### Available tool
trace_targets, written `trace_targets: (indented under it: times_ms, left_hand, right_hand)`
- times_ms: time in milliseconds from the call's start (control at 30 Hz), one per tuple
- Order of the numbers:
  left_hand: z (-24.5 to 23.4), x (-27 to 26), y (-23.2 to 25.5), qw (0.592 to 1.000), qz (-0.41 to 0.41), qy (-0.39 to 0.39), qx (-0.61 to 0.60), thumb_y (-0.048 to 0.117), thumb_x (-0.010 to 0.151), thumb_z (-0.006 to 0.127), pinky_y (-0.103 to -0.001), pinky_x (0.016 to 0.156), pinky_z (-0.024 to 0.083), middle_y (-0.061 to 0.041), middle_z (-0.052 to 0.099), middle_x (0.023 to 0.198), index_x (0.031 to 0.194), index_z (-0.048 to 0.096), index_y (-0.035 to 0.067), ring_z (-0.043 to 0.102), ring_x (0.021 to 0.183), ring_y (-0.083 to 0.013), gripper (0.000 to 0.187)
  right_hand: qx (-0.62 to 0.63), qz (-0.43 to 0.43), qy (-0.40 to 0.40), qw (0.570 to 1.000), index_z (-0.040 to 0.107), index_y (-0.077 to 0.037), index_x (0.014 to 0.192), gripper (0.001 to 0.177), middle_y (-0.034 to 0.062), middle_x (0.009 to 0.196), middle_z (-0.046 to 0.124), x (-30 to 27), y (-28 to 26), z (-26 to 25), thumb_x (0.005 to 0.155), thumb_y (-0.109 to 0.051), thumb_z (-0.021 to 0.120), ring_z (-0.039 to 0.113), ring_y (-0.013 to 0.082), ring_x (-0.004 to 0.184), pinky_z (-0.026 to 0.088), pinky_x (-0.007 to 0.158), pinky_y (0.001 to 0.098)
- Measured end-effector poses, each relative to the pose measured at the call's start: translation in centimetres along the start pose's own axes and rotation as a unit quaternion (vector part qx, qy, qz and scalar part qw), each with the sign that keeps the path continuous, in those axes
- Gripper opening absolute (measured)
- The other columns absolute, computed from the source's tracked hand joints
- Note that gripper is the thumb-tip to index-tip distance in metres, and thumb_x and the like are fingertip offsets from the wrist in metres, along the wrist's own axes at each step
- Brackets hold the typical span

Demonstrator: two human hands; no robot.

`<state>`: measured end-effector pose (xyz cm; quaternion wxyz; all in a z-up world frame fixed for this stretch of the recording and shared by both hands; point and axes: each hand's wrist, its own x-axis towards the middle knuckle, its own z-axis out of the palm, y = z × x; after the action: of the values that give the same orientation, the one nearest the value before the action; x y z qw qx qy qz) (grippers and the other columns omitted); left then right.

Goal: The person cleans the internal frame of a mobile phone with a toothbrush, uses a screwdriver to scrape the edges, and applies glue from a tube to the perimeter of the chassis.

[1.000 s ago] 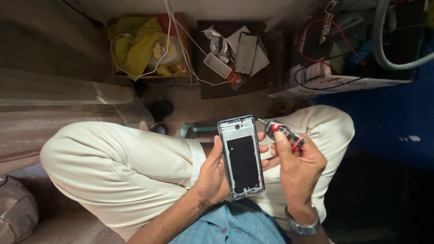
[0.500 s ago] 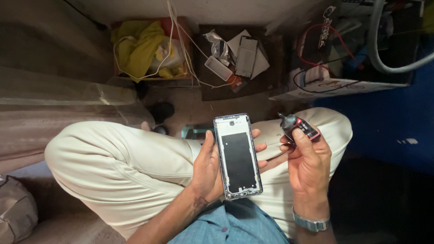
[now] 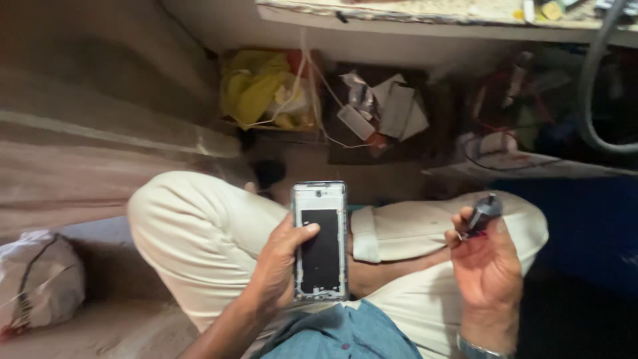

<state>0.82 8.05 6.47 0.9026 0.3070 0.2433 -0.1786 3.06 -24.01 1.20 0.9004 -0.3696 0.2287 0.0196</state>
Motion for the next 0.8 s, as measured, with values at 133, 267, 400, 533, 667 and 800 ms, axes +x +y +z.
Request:
trace_targets:
  times_ms: [133, 267, 400, 533, 667, 800]
  left_hand:
    - [-3.1, -3.6, 3.4, 0.981, 0.090, 0.153, 0.082, 0.004, 0.089, 0.057, -0.032, 0.085, 0.059, -0.011, 0.072, 0.113, 0.131, 0.060, 0.000, 0.071, 0.094, -0.0151, 0.042]
    - [-7.9, -8.1, 7.7, 0.925, 0.241, 0.233, 0.180, -0.001, 0.092, 0.061, -0.031, 0.087, 0.057, -0.012, 0.071, 0.113, 0.127, 0.062, -0.004, 0.068, 0.096, -0.0158, 0.034]
    - [-11.6, -8.9, 9.2, 0.843, 0.341, 0.312, 0.274, -0.007, 0.092, 0.065, -0.027, 0.094, 0.054, -0.010, 0.069, 0.118, 0.131, 0.059, -0.005, 0.065, 0.103, -0.0133, 0.039]
    - [-12.6, -8.1, 8.6, 0.830, 0.365, 0.313, 0.282, -0.007, 0.087, 0.069, -0.026, 0.095, 0.055, -0.009, 0.068, 0.120, 0.141, 0.046, -0.004, 0.066, 0.106, -0.0127, 0.059]
    - [-12.7, -7.5, 7.9, 0.766, 0.374, 0.367, 0.372, -0.001, 0.081, 0.078, -0.027, 0.091, 0.055, -0.015, 0.061, 0.123, 0.152, 0.031, -0.005, 0.064, 0.104, -0.0155, 0.086]
    - [-13.4, -7.8, 8.2, 0.718, 0.334, 0.423, 0.441, 0.008, 0.073, 0.088, -0.031, 0.087, 0.056, -0.016, 0.056, 0.129, 0.154, 0.023, -0.005, 0.062, 0.106, -0.0199, 0.105]
  right_hand:
    - [0.032, 0.023, -0.065, 0.997, 0.064, -0.001, 0.121, 0.024, 0.0121, 0.109, 0.069, 0.7, 0.0, -1.8, 0.111, -0.023, 0.067, 0.062, 0.0253, 0.110, 0.049, 0.097, 0.0415]
    - [0.043, 0.043, -0.130, 0.990, 0.064, -0.003, 0.119, 0.017, 0.0104, 0.111, 0.066, 1.8, 0.7, -2.5, 0.109, -0.016, 0.067, 0.057, 0.0235, 0.112, 0.046, 0.096, 0.0391]
    - [-0.040, 0.041, -0.140, 0.989, 0.062, -0.003, 0.111, 0.010, 0.0076, 0.108, 0.063, 2.5, 0.7, -2.0, 0.109, -0.011, 0.068, 0.056, 0.0207, 0.106, 0.046, 0.100, 0.0403]
    - [-0.071, 0.045, -0.115, 0.990, 0.063, -0.006, 0.109, 0.009, 0.0065, 0.111, 0.065, 1.9, 0.4, -0.9, 0.107, -0.010, 0.070, 0.057, 0.0204, 0.112, 0.046, 0.103, 0.0401]
    - [-0.087, 0.068, -0.104, 0.988, 0.066, -0.010, 0.109, 0.008, 0.0045, 0.108, 0.066, 2.4, 0.7, -0.1, 0.105, -0.015, 0.072, 0.059, 0.0200, 0.111, 0.047, 0.100, 0.0403]
    - [-0.072, 0.085, -0.140, 0.984, 0.067, -0.010, 0.109, 0.006, 0.0035, 0.109, 0.068, 2.7, 1.4, -0.2, 0.108, -0.016, 0.068, 0.060, 0.0195, 0.111, 0.047, 0.097, 0.0414]
